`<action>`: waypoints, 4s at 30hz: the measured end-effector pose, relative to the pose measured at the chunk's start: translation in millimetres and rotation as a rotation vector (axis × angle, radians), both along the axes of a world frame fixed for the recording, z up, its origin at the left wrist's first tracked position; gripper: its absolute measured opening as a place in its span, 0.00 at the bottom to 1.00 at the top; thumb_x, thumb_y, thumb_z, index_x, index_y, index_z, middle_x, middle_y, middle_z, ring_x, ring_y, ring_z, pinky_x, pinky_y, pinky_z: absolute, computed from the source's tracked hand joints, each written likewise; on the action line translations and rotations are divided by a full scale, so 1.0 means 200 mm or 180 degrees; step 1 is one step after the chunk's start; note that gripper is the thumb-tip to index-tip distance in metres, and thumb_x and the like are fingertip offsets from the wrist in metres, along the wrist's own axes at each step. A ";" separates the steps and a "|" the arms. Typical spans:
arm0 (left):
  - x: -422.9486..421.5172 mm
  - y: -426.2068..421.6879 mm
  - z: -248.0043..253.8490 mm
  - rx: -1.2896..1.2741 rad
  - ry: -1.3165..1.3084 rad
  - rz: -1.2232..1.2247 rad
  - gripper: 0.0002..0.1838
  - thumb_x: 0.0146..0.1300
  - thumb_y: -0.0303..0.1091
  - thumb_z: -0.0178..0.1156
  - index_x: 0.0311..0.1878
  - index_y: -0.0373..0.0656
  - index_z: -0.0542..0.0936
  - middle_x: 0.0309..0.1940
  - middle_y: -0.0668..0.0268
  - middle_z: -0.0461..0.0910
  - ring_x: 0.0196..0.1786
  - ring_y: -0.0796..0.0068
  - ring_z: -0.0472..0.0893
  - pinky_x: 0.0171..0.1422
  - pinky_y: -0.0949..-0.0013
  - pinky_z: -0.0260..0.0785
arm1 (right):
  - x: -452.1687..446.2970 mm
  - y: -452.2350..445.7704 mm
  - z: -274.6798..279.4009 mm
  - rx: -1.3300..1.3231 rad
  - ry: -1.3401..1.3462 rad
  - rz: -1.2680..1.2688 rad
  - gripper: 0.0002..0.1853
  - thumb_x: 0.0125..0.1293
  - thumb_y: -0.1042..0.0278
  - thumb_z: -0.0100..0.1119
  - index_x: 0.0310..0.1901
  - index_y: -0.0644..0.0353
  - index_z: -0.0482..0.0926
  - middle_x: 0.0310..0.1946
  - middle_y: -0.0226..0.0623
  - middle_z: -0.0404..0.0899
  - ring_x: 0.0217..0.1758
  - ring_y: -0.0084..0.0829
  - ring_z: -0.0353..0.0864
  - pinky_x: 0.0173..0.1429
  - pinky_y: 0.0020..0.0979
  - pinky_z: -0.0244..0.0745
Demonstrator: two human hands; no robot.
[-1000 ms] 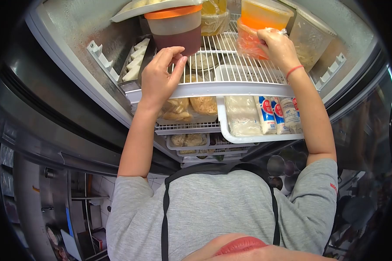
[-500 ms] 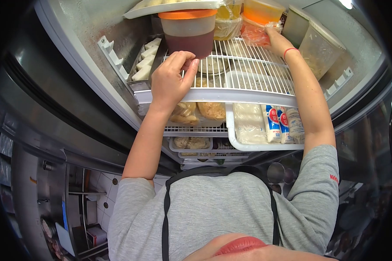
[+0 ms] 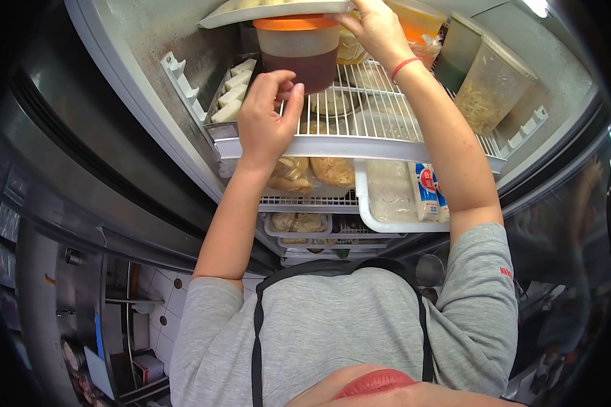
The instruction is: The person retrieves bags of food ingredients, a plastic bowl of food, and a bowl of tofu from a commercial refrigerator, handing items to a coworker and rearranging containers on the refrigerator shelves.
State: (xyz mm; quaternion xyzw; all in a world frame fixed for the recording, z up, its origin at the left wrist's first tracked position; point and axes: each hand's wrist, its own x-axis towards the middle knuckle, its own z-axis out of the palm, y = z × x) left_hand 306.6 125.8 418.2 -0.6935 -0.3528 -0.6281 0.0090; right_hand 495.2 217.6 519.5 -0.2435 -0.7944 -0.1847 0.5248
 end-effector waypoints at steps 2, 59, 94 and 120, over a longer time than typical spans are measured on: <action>0.01 0.00 0.02 0.0138 -0.0228 -0.0095 0.12 0.61 0.30 0.61 0.47 0.40 0.75 0.37 0.63 0.77 0.33 0.79 0.78 0.34 0.76 0.71 | 0.01 -0.04 0.03 0.0095 0.0053 -0.0172 0.21 0.57 0.72 0.62 0.54 0.54 0.73 0.44 0.42 0.76 0.47 0.44 0.77 0.51 0.35 0.74; -0.37 -0.21 -0.12 -0.0085 0.1261 0.1197 0.18 0.60 0.38 0.62 0.49 0.37 0.75 0.52 0.56 0.73 0.61 0.54 0.69 0.64 0.56 0.60 | 0.57 -0.34 0.14 -0.2478 -0.1403 -0.1320 0.24 0.61 0.53 0.62 0.55 0.58 0.75 0.52 0.41 0.76 0.58 0.36 0.73 0.61 0.35 0.68; -0.27 -0.09 0.09 -0.1839 0.1464 0.1626 0.30 0.47 0.56 0.68 0.45 0.45 0.69 0.40 0.59 0.77 0.33 0.59 0.78 0.41 0.61 0.71 | 0.59 -0.36 -0.08 -0.1979 0.0151 0.0193 0.27 0.56 0.60 0.69 0.52 0.58 0.65 0.60 0.44 0.68 0.54 0.36 0.78 0.55 0.34 0.76; -0.35 -0.49 -0.04 -0.0317 0.0254 0.0777 0.32 0.38 0.35 0.78 0.47 0.41 0.70 0.51 0.58 0.71 0.48 0.67 0.74 0.50 0.69 0.68 | 0.35 -0.13 -0.16 -0.2679 0.0326 0.0646 0.34 0.60 0.63 0.66 0.60 0.52 0.52 0.55 0.41 0.70 0.53 0.28 0.75 0.44 0.25 0.74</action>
